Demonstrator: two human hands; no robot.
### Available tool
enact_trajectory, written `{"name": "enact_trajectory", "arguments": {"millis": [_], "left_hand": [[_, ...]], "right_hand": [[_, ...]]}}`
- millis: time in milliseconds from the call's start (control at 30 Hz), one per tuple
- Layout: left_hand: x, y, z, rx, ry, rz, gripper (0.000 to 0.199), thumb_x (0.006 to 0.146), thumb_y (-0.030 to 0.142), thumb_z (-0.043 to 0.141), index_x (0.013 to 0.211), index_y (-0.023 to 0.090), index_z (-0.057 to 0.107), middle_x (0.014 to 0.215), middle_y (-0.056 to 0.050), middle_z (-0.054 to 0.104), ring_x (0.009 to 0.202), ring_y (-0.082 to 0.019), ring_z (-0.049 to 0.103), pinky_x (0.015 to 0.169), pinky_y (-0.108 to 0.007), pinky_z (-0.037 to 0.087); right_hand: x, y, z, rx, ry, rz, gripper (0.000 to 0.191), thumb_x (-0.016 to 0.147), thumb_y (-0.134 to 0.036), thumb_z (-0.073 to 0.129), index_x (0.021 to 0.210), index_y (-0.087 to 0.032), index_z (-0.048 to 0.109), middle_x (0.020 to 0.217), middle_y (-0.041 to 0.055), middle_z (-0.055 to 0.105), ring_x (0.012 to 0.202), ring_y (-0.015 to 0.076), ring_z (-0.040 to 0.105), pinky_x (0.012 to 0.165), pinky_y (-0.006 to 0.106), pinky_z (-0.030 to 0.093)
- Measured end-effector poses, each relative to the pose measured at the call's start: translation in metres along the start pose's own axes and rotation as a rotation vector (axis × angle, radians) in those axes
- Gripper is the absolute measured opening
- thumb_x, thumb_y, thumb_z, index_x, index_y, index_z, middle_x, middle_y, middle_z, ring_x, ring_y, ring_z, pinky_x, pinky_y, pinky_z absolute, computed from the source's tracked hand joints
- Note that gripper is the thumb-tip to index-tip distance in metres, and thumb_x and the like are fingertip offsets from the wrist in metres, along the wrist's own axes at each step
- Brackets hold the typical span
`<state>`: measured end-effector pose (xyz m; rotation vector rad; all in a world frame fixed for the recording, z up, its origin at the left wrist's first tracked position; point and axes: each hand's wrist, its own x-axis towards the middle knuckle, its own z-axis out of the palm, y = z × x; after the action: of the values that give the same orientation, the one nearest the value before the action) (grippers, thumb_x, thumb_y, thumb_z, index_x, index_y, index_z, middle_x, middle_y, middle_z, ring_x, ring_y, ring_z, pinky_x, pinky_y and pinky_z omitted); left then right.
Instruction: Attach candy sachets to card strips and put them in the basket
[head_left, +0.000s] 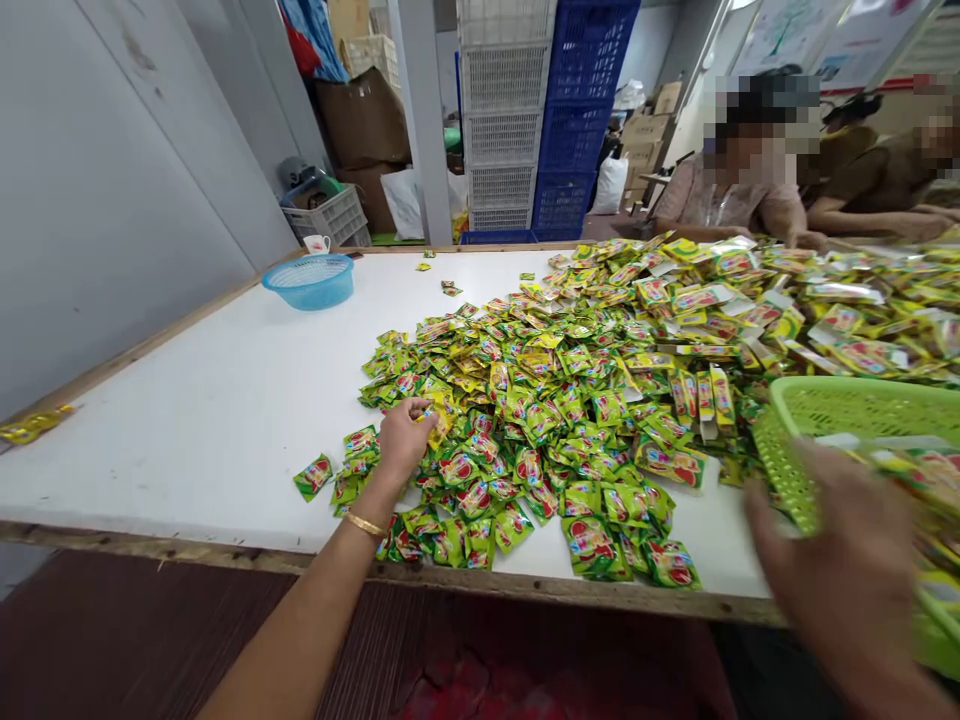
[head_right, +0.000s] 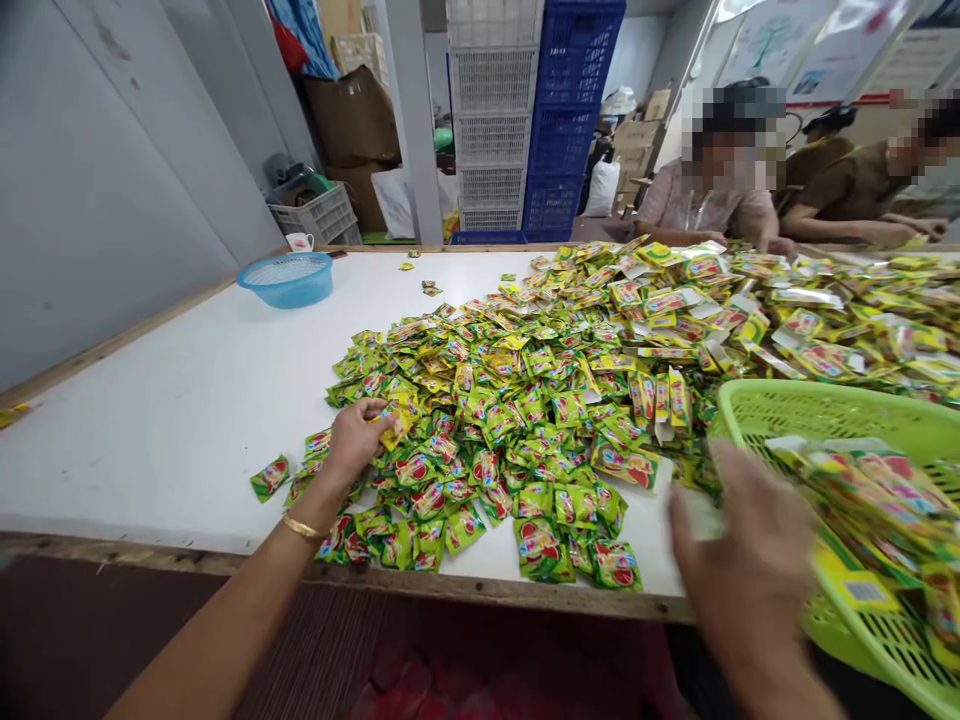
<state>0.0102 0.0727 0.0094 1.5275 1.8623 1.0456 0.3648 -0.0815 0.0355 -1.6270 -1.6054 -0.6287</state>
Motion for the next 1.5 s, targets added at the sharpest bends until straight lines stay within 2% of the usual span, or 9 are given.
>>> {"name": "enact_trajectory", "arguments": {"millis": [133,300,500,733,967,1133,1300,1400,1500], "left_hand": [[-0.016,0.016,0.025,-0.208,-0.166,-0.042,0.037,0.066,0.024,0.065,0.1,0.011,0.063,0.073,-0.006,0.068,0.066,-0.019,0.063,0.062,-0.028,0.047],[-0.032,0.022,0.044,0.339,-0.237,0.126,0.023,0.075,0.028,0.056,0.09,0.013,0.067,0.092,-0.015,0.069,0.091,-0.028,0.063,0.076,-0.032,0.044],[-0.028,0.008,0.043,0.499,-0.301,0.242,0.027,0.076,0.035,0.049,0.084,0.014,0.063,0.094,-0.016,0.064,0.093,-0.028,0.06,0.079,-0.034,0.044],[-0.055,-0.005,0.051,0.072,-0.189,0.23,0.02,0.066,0.043,0.048,0.066,0.023,0.044,0.063,0.001,0.053,0.061,-0.018,0.052,0.061,-0.028,0.043],[-0.047,-0.013,0.047,-0.153,-0.193,0.145,0.03,0.058,0.05,0.056,0.063,0.022,0.046,0.059,0.003,0.049,0.061,-0.017,0.05,0.061,-0.027,0.043],[-0.047,-0.017,0.047,-0.246,-0.196,0.118,0.033,0.058,0.053,0.058,0.064,0.021,0.047,0.058,0.004,0.047,0.06,-0.016,0.048,0.06,-0.027,0.042],[-0.045,-0.02,0.05,-0.258,-0.121,0.078,0.031,0.06,0.049,0.06,0.067,0.021,0.049,0.061,0.003,0.049,0.062,-0.016,0.049,0.06,-0.027,0.042],[-0.046,-0.018,0.048,-0.273,-0.067,0.091,0.03,0.061,0.048,0.059,0.067,0.021,0.046,0.061,0.004,0.045,0.061,-0.015,0.046,0.059,-0.026,0.04],[-0.051,-0.011,0.045,-0.292,-0.022,0.128,0.027,0.063,0.043,0.059,0.068,0.021,0.044,0.062,0.005,0.041,0.061,-0.013,0.043,0.06,-0.024,0.038]], "right_hand": [[-0.035,-0.081,0.055,0.177,-0.204,-0.167,0.034,0.087,-0.023,0.047,0.121,-0.022,0.052,0.117,0.0116,0.056,0.11,0.0263,0.052,0.089,0.047,0.045],[-0.048,-0.118,0.076,0.272,-0.329,-0.174,0.035,0.084,-0.018,0.047,0.118,-0.022,0.055,0.12,0.0084,0.057,0.116,0.0225,0.048,0.094,0.042,0.043],[-0.01,-0.08,0.084,0.218,-0.343,-0.034,0.029,0.083,-0.017,0.048,0.109,-0.021,0.06,0.114,0.0076,0.061,0.109,0.0205,0.052,0.092,0.039,0.044],[0.085,-0.001,0.118,-0.017,-0.449,0.444,0.032,0.088,-0.023,0.046,0.115,-0.011,0.058,0.112,0.0141,0.06,0.105,0.0222,0.056,0.091,0.038,0.044],[0.11,-0.001,0.16,0.047,-0.573,0.629,0.031,0.089,-0.038,0.054,0.109,-0.016,0.057,0.108,0.0061,0.059,0.092,0.0161,0.059,0.081,0.037,0.05],[0.087,-0.008,0.135,0.211,-0.404,0.64,0.046,0.091,-0.028,0.039,0.135,-0.013,0.039,0.107,0.0135,0.063,0.092,0.0201,0.062,0.079,0.033,0.049],[-0.008,-0.05,0.095,0.538,-0.274,0.627,0.073,0.09,-0.027,0.034,0.145,-0.011,-0.01,0.112,0.0158,0.062,0.085,0.0175,0.065,0.066,0.029,0.052],[-0.063,-0.081,0.076,0.767,-0.39,0.673,0.077,0.088,-0.033,0.041,0.146,-0.016,-0.008,0.103,0.0114,0.065,0.061,0.014,0.064,0.053,0.027,0.05],[-0.077,-0.094,0.054,0.616,-0.619,0.514,0.069,0.085,-0.035,0.047,0.145,-0.02,0.018,0.083,0.004,0.067,0.049,0.0134,0.058,0.046,0.025,0.045]]}}
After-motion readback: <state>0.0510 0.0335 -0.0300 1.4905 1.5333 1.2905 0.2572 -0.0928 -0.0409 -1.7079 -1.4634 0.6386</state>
